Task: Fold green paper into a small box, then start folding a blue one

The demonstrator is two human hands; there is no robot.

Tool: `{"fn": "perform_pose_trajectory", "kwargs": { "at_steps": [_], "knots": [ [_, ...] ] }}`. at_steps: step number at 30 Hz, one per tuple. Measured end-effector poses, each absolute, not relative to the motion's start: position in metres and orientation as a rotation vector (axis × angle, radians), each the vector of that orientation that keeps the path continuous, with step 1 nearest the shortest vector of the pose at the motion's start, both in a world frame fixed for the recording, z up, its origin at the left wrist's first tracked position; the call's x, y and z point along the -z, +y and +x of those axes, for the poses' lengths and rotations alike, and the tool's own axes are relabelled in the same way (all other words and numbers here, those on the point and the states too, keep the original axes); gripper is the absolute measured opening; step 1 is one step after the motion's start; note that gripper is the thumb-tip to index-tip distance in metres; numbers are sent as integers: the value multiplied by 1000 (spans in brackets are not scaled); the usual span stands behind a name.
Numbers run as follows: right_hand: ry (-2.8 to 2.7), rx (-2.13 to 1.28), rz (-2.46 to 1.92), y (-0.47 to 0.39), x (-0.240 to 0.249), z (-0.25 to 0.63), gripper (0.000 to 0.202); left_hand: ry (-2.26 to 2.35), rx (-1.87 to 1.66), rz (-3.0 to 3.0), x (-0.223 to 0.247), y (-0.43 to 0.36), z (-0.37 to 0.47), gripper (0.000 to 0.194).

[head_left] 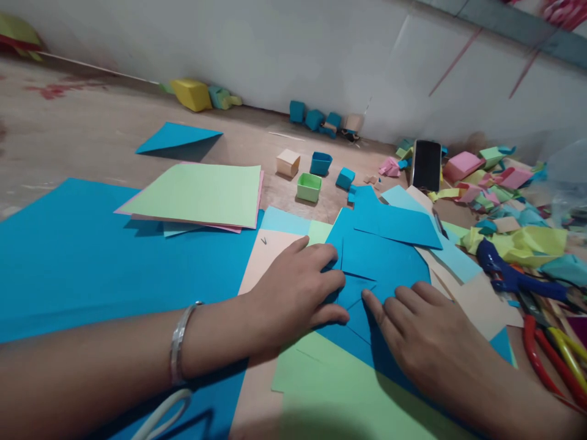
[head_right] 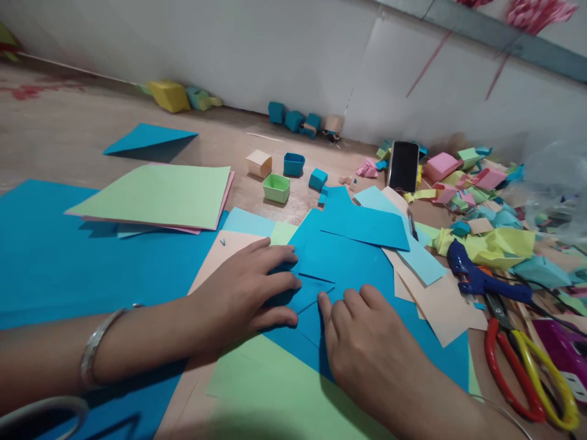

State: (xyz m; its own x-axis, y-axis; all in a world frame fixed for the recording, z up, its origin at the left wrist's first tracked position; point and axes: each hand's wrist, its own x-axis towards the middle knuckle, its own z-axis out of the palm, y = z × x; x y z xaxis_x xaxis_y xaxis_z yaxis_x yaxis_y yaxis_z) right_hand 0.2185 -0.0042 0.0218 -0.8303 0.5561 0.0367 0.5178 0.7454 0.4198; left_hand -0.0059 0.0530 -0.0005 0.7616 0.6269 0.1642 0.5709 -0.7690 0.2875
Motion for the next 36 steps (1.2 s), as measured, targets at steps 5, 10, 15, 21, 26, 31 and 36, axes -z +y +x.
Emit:
{"fn": "perform_pose_trajectory", "kwargs": {
  "at_steps": [5,10,15,21,26,31,36],
  "knots": [
    [2829,-670,930,-10,-15,215,43,947,-308,2807,4,53,-5,49],
    [2811,-685,983,-11,-16,214,43,908,-382,2828,8,53,-6,50],
    [2751,-714,1019,-13,-15,215,46,901,-362,2830,6,53,-7,50],
    [2733,-735,1011,-10,-13,216,47,887,-400,2832,6,54,-6,48],
    [2613,-851,1044,-5,-11,221,47,876,-393,2843,7,55,-6,49],
    [2637,-808,1132,-12,-14,217,44,887,-371,2852,4,55,-7,49],
    [2726,-738,1058,-11,-11,215,45,887,-300,2826,-1,56,-10,54]
  ]
}}
